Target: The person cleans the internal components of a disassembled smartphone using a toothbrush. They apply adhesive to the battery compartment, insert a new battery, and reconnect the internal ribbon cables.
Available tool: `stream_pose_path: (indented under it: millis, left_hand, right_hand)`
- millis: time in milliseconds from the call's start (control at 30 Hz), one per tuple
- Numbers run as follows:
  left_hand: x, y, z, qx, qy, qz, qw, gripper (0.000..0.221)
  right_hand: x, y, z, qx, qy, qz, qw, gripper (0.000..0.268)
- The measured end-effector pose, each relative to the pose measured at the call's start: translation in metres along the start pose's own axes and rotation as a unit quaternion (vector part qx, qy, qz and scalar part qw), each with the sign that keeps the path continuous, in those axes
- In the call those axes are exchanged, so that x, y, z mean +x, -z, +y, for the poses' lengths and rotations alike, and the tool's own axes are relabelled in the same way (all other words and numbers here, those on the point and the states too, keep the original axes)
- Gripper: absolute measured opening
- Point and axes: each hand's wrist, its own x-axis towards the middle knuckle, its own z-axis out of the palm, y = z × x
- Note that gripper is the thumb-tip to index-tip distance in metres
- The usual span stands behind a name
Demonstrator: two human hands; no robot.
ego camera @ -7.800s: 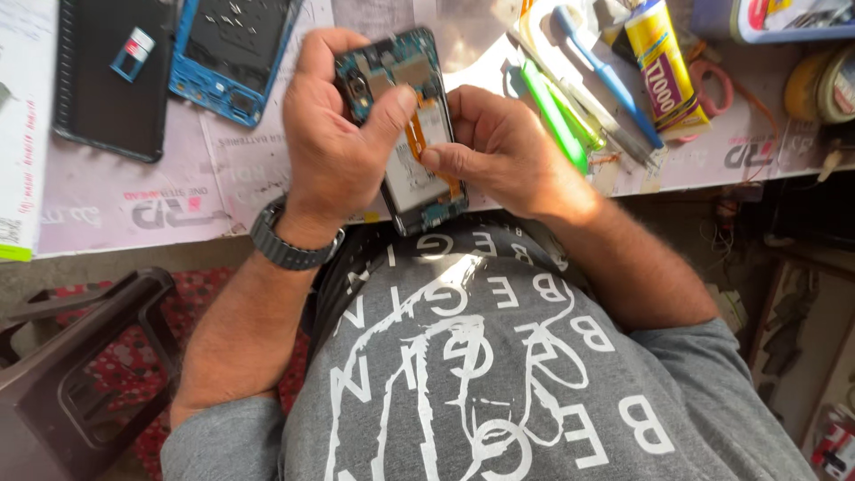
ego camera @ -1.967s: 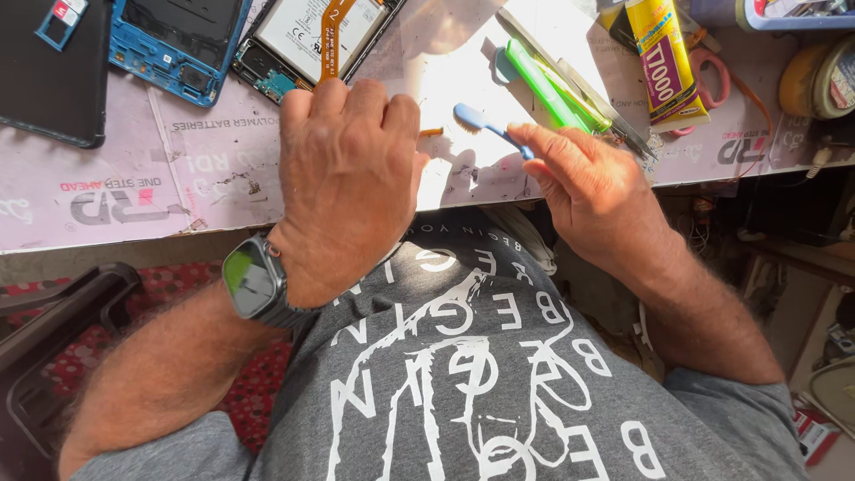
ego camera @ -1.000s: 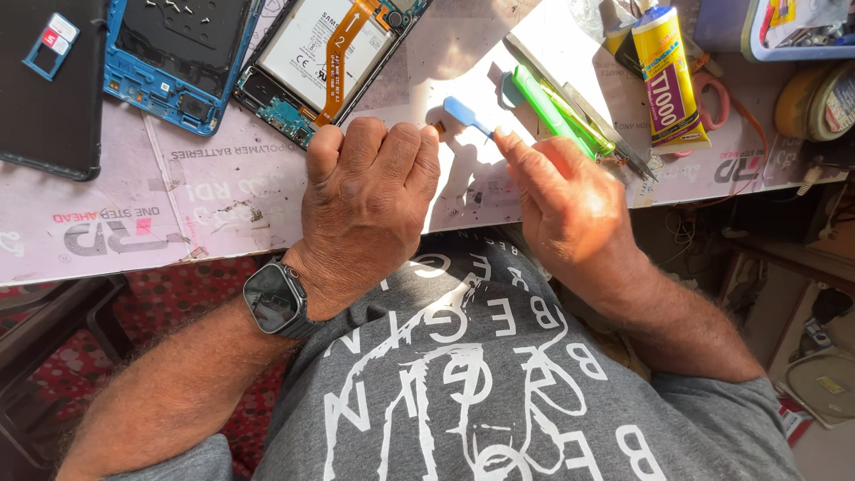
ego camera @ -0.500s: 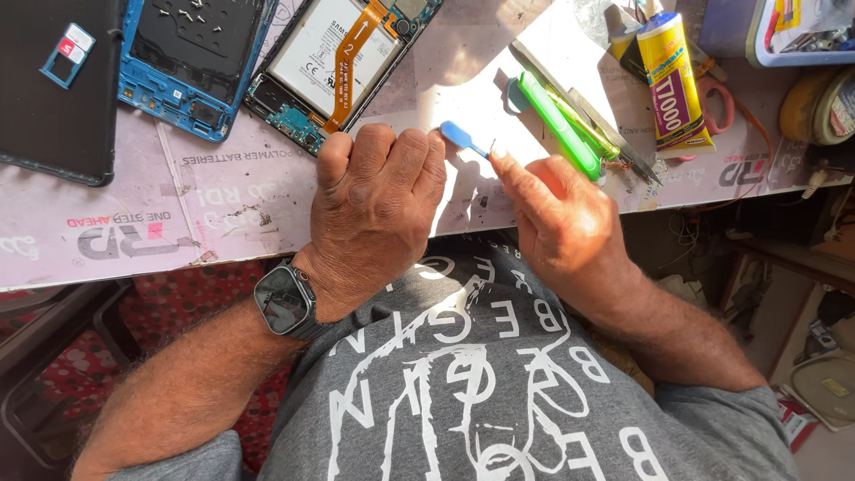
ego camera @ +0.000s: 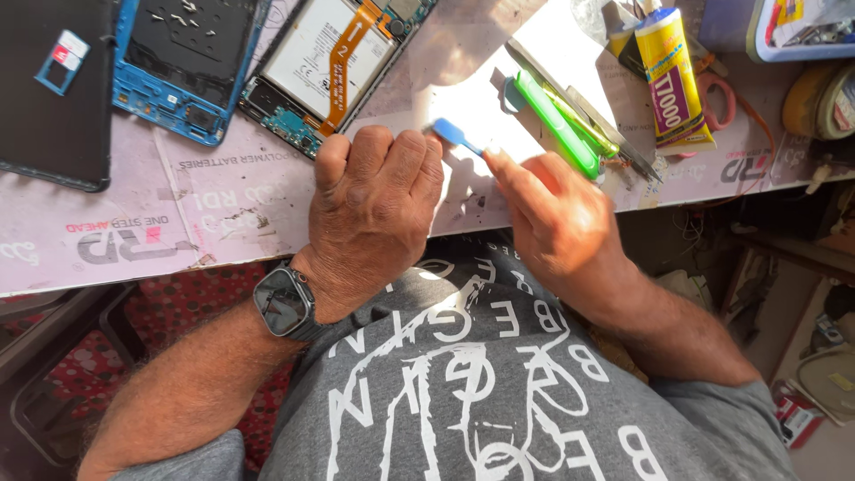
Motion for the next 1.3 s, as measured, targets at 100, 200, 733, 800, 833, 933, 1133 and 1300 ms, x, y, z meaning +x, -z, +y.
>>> stream_pose_path:
  millis: [100, 200, 733, 800, 833, 933, 1133, 1300]
  left_hand:
    - [0.003, 0.000, -0.001, 0.000, -0.001, 0.006, 1.000, 0.021]
    - [0.005, 0.001, -0.002, -0.002, 0.001, 0.007, 1.000, 0.022]
    - [0.005, 0.002, 0.000, -0.004, 0.003, 0.004, 1.000, 0.022]
    - [0.003, 0.001, 0.003, -0.021, 0.002, 0.004, 1.000, 0.019]
    - [0.003, 0.001, 0.000, -0.020, 0.001, 0.005, 1.000, 0.018]
    - [0.006, 0.001, -0.002, -0.014, -0.004, 0.014, 1.000, 0.023]
    - [0.005, 0.001, 0.000, -0.011, -0.003, 0.006, 1.000, 0.021]
    - [0.005, 0.003, 0.001, -0.010, 0.000, -0.001, 1.000, 0.019]
  right_hand:
    - [0.001, 0.000, 0.004, -0.002, -0.006, -0.003, 1.000, 0.045]
    - [0.004, -0.001, 0.005, 0.008, -0.015, -0.005, 1.000, 0.042]
    - [0.005, 0.001, 0.000, 0.001, -0.005, 0.002, 1.000, 0.042]
    - [0.000, 0.003, -0.001, -0.005, 0.012, 0.011, 1.000, 0.043]
    - [0.004, 0.001, 0.000, -0.004, 0.027, 0.021, 0.999, 0.043]
    - [0.009, 0.002, -0.002, 0.003, 0.007, 0.007, 1.000, 0.045]
    - [0.002, 0.000, 0.000, -0.005, -0.013, 0.006, 1.000, 0.042]
    - [0.003, -0.002, -0.001, -0.008, 0.012, 0.024, 1.000, 0.047]
